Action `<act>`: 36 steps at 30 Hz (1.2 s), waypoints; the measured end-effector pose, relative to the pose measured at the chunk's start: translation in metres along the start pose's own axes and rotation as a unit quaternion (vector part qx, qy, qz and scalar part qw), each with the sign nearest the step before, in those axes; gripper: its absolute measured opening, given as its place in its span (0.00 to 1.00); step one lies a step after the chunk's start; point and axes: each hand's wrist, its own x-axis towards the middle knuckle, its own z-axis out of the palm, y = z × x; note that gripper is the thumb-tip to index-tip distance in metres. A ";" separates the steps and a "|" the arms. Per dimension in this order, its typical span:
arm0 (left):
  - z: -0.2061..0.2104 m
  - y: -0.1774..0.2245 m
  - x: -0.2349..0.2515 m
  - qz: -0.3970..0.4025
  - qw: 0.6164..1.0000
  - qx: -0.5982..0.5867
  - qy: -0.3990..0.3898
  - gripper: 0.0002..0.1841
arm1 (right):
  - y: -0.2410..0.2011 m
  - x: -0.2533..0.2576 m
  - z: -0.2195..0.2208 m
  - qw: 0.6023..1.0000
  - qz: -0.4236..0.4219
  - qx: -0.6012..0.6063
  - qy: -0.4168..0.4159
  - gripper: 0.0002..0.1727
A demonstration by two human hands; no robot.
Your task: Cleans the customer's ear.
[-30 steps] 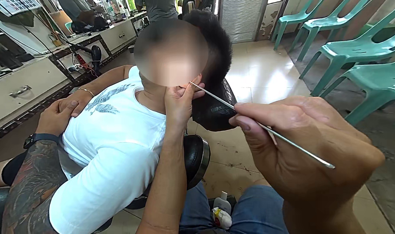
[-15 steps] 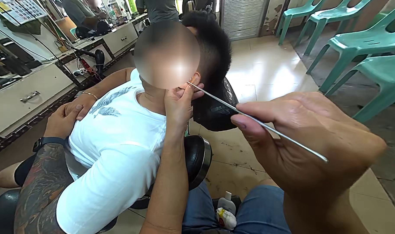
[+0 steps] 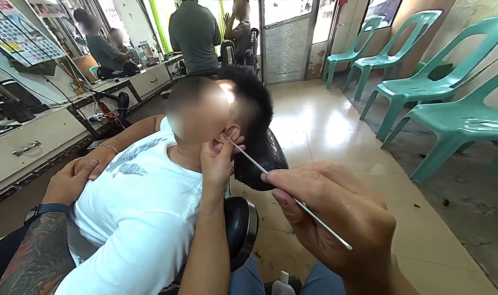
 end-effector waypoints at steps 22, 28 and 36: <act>0.001 0.000 0.001 0.017 1.000 -0.014 0.003 0.30 | -0.001 -0.002 0.000 1.000 -0.014 0.010 0.006 0.11; 0.000 0.000 -0.009 0.017 1.000 0.012 -0.007 0.30 | -0.002 -0.001 0.000 1.000 -0.015 0.010 0.001 0.11; 0.001 0.003 -0.001 0.003 1.000 -0.008 0.000 0.30 | -0.002 -0.001 0.000 1.000 -0.016 0.009 -0.001 0.10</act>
